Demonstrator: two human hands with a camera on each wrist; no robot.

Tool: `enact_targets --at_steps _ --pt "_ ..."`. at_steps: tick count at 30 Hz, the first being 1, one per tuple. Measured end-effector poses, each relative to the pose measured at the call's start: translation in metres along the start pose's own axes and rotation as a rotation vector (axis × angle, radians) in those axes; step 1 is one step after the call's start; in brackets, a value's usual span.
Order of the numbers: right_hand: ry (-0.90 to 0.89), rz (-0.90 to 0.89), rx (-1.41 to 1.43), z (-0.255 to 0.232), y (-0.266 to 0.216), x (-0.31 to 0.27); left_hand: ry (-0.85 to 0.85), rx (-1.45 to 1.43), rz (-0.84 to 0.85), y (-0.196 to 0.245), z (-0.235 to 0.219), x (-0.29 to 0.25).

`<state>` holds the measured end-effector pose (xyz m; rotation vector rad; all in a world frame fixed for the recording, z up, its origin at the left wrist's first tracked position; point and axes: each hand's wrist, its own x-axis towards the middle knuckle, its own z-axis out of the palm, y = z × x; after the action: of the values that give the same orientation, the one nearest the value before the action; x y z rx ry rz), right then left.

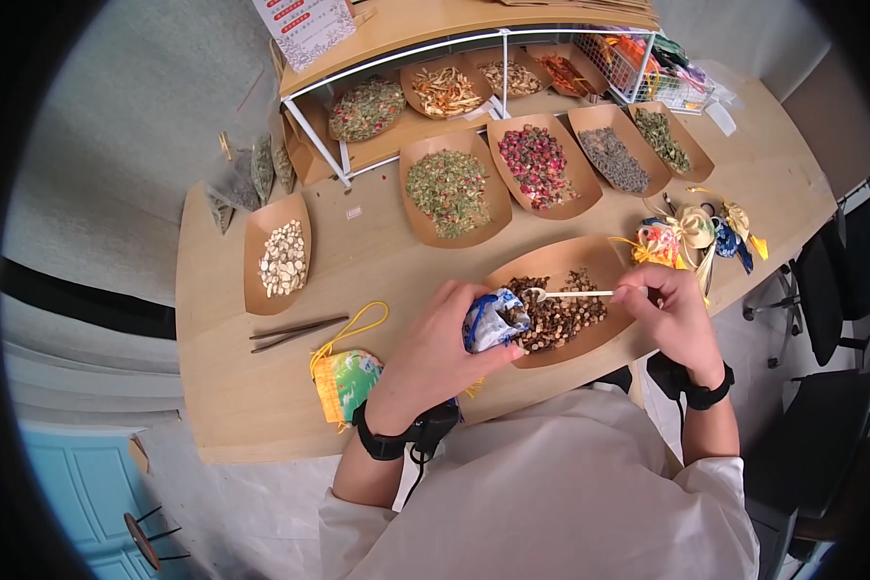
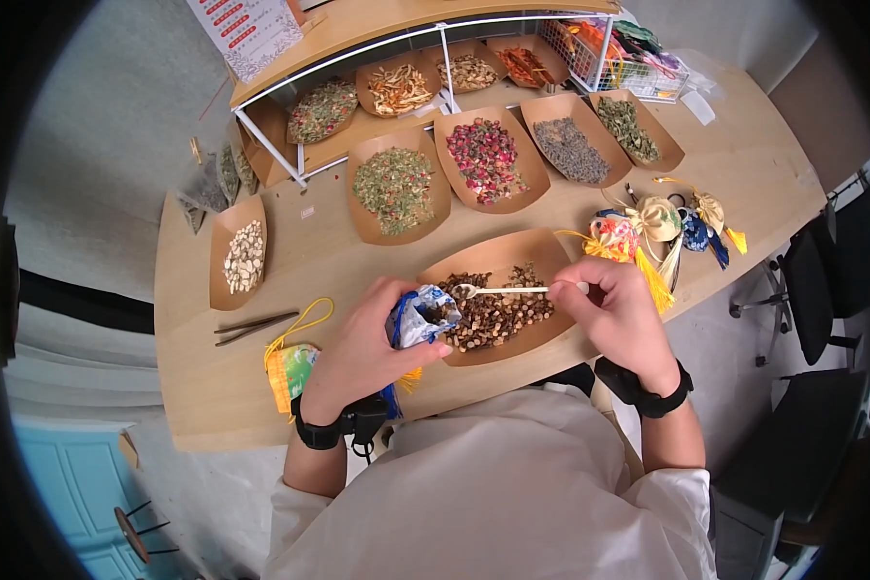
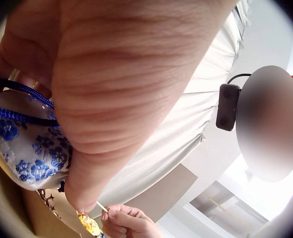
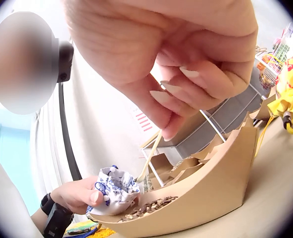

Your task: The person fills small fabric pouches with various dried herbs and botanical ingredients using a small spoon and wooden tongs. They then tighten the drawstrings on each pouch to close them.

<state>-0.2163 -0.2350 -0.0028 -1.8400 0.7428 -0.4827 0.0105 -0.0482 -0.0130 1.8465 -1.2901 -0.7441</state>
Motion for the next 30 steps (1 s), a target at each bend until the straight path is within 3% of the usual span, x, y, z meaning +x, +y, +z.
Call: enact_targets --at_steps 7,11,30 --pt "0.069 -0.32 -0.282 0.02 -0.018 -0.011 0.011 0.013 0.001 0.001 0.0 0.0" --pt "0.059 -0.388 -0.332 0.02 -0.02 -0.012 0.008 0.005 -0.001 0.0 0.0 0.0" --pt "0.225 -0.37 -0.284 0.016 -0.026 -0.012 0.087 -0.008 0.036 -0.001 -0.002 -0.002"
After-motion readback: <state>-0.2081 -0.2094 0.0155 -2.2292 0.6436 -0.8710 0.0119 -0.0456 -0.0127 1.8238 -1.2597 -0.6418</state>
